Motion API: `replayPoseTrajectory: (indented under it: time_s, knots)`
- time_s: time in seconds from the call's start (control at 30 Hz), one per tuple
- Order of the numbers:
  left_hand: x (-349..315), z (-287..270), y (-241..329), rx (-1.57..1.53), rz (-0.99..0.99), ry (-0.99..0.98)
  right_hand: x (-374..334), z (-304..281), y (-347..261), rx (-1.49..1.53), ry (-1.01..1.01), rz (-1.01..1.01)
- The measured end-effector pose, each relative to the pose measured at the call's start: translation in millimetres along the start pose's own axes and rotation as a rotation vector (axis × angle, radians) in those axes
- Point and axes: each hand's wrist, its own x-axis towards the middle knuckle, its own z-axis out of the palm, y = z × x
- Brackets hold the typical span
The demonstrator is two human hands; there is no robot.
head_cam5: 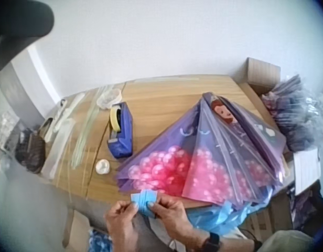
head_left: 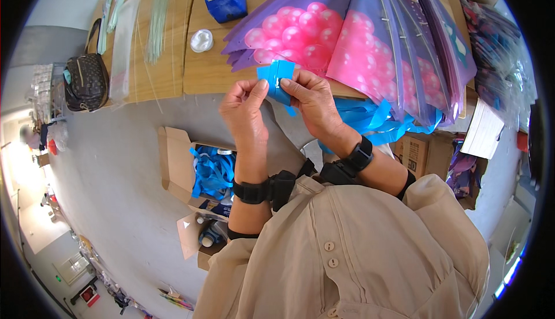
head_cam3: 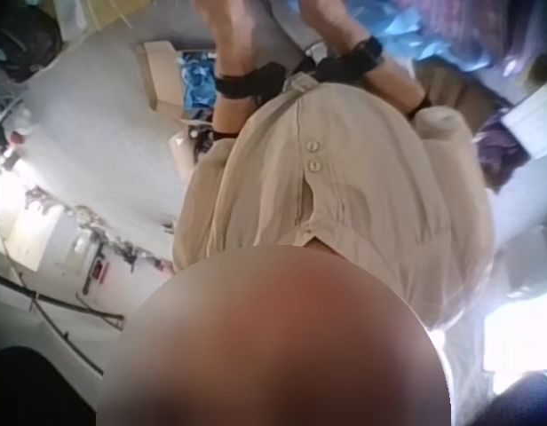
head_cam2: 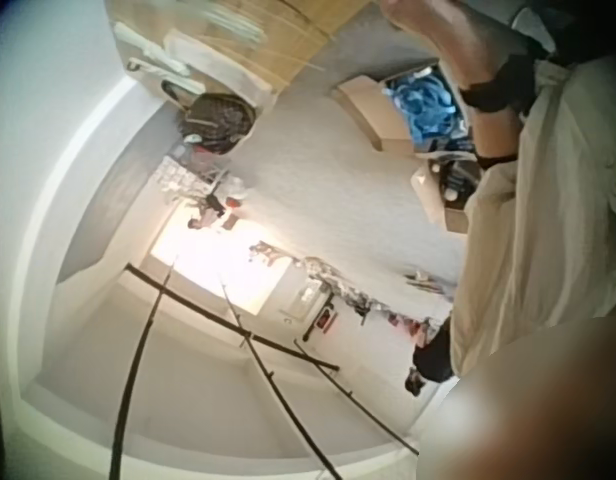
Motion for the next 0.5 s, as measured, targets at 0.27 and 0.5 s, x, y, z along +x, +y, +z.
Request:
replayPoseTrajectory:
  time_s: [0.27,0.5]
  knots:
    - [36,-27,2,0.226,-0.040,0.117,10,-9,-19,-1.062,-0.104,-0.690]
    - [91,-12,-13,0.462,0.263,-0.032,49,-2,-17,-1.488,-0.259,-0.772]
